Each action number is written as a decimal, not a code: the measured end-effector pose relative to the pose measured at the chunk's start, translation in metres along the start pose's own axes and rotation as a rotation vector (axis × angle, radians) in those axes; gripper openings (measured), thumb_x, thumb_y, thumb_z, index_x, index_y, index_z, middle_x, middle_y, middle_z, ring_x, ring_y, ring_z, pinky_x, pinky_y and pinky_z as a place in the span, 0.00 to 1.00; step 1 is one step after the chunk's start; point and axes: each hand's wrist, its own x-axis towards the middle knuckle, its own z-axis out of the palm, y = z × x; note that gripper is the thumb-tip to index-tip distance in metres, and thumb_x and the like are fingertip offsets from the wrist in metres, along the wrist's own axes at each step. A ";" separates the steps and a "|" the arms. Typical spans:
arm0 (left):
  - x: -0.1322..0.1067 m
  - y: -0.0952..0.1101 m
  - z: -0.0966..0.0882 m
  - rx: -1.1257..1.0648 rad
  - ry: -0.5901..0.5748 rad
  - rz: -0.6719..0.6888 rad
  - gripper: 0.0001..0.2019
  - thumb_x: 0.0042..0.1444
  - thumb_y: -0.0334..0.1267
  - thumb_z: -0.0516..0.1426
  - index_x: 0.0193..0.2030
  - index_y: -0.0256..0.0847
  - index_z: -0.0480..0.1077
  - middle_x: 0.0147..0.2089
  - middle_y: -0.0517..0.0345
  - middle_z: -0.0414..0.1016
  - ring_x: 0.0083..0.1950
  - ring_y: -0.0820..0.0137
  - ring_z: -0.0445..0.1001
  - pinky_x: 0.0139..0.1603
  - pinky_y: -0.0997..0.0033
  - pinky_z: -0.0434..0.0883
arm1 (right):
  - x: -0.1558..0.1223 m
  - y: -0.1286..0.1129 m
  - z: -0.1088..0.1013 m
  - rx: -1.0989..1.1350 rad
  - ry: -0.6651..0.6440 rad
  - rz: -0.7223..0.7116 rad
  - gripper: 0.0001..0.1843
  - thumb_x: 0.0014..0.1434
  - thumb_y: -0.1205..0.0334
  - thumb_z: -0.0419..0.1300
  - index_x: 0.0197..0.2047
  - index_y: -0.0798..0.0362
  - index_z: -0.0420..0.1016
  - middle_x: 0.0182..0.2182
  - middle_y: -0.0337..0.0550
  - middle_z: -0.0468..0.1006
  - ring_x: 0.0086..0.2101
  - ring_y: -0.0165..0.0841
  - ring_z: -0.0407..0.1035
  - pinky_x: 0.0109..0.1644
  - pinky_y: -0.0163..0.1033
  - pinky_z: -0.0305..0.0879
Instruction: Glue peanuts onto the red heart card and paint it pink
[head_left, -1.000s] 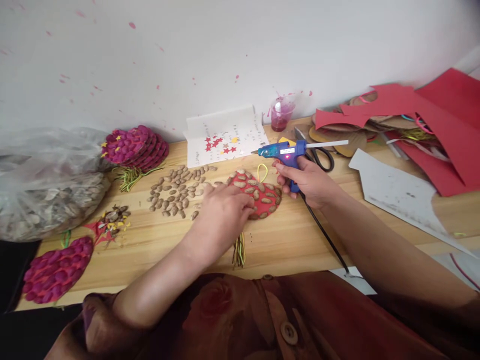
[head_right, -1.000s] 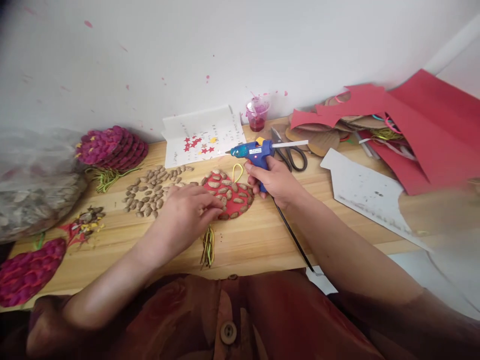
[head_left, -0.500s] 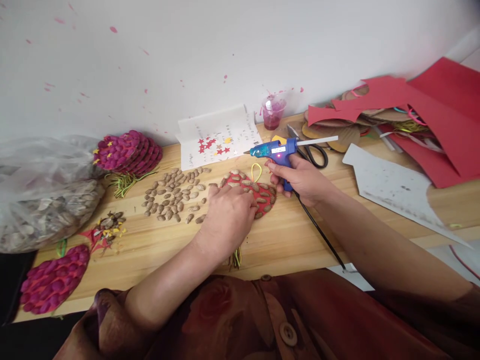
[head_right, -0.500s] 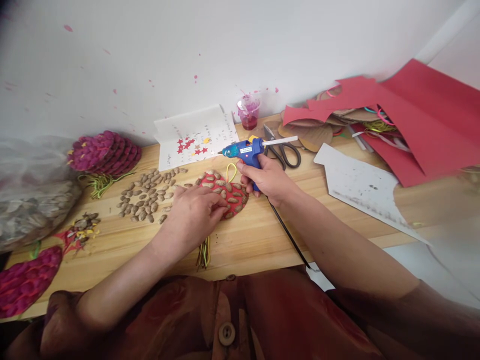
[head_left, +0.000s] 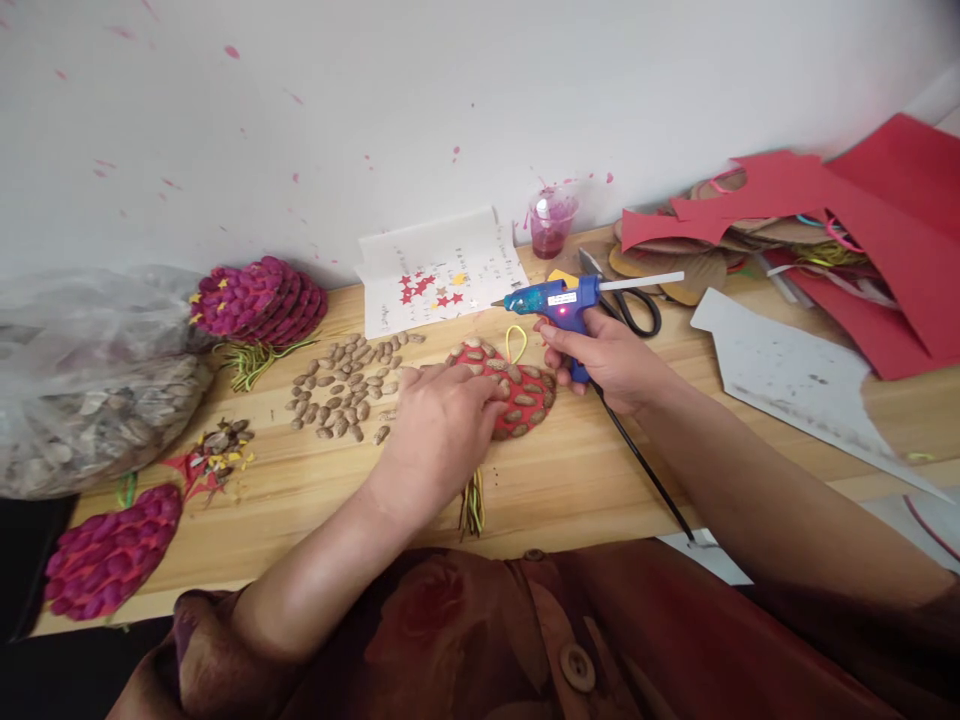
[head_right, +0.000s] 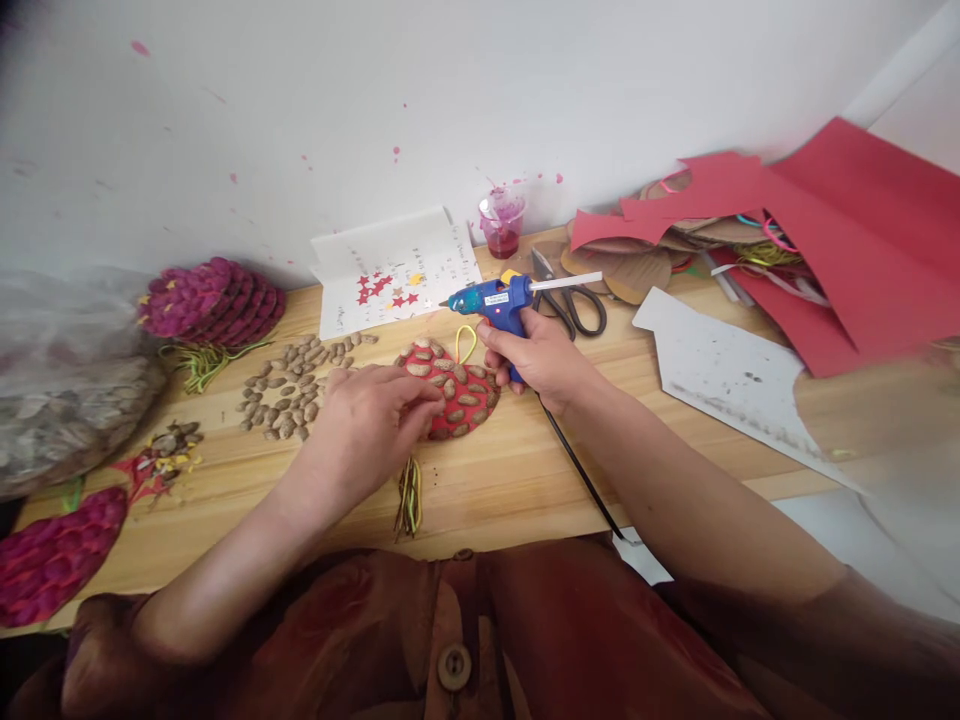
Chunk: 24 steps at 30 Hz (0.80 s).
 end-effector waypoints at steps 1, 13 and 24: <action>-0.002 -0.005 -0.002 -0.018 0.029 -0.002 0.07 0.65 0.36 0.59 0.39 0.45 0.80 0.40 0.53 0.83 0.43 0.57 0.78 0.50 0.55 0.68 | 0.000 0.000 0.000 0.000 0.002 0.000 0.07 0.62 0.60 0.67 0.41 0.51 0.73 0.22 0.33 0.74 0.18 0.24 0.66 0.15 0.28 0.53; -0.042 -0.050 0.017 -0.259 0.220 0.006 0.18 0.66 0.39 0.60 0.61 0.44 0.70 0.52 0.49 0.78 0.53 0.59 0.77 0.56 0.56 0.74 | 0.000 0.001 -0.002 -0.019 -0.003 -0.084 0.12 0.60 0.53 0.68 0.41 0.50 0.72 0.24 0.34 0.73 0.24 0.28 0.72 0.18 0.29 0.55; -0.066 -0.041 0.031 -0.259 0.278 -0.003 0.24 0.62 0.41 0.65 0.62 0.47 0.65 0.59 0.49 0.75 0.62 0.56 0.72 0.63 0.52 0.69 | -0.002 -0.002 -0.003 -0.083 0.043 -0.089 0.21 0.56 0.46 0.71 0.45 0.49 0.73 0.27 0.36 0.73 0.34 0.36 0.79 0.20 0.29 0.59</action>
